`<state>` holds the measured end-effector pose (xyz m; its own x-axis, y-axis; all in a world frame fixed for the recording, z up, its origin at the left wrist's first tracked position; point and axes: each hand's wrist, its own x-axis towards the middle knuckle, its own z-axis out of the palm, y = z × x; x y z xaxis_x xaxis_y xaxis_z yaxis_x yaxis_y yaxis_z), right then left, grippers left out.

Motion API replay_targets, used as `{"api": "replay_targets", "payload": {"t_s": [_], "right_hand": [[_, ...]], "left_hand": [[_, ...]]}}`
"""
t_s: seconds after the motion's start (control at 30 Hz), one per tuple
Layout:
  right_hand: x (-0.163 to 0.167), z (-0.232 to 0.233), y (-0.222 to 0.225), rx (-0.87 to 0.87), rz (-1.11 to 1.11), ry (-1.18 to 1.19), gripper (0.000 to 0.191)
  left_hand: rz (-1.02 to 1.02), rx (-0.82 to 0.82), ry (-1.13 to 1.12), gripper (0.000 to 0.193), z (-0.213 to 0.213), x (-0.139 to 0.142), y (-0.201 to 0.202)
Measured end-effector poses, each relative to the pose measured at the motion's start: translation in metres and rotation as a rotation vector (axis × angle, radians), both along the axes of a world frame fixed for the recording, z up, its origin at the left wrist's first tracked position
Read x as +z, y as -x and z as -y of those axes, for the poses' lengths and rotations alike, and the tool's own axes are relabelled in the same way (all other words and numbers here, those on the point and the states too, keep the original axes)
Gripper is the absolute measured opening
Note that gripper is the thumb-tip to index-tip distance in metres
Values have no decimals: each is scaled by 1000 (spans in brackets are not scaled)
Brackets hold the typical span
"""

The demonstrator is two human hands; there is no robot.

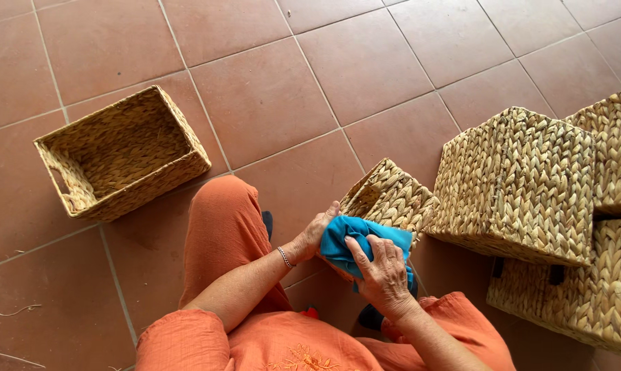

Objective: The person sits on a tiled floor and wipes a rectangular woven basket with a blue cloth. They clean the exterior and interior surfaces, then place the basket on a stack of similar baskets.

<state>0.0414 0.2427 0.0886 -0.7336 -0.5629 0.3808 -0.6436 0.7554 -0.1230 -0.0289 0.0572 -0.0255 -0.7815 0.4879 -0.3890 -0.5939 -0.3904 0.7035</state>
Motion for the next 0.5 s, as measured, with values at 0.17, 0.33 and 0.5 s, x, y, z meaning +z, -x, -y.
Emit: {"api": "replay_targets", "payload": {"t_s": [0.17,0.33,0.5], "right_hand": [[-32,-42,52,-76,-178,-50,55],[-39,-99,123,-464,-226,-113,54],[-21,-61,88,-304,-165,-45,58]], "left_hand": [[0,-53,106,64,-9,-8,0],[-192,-67,160,62,-17,-17,-7],[-90,-38,242,70,-6,-11,-7]]}}
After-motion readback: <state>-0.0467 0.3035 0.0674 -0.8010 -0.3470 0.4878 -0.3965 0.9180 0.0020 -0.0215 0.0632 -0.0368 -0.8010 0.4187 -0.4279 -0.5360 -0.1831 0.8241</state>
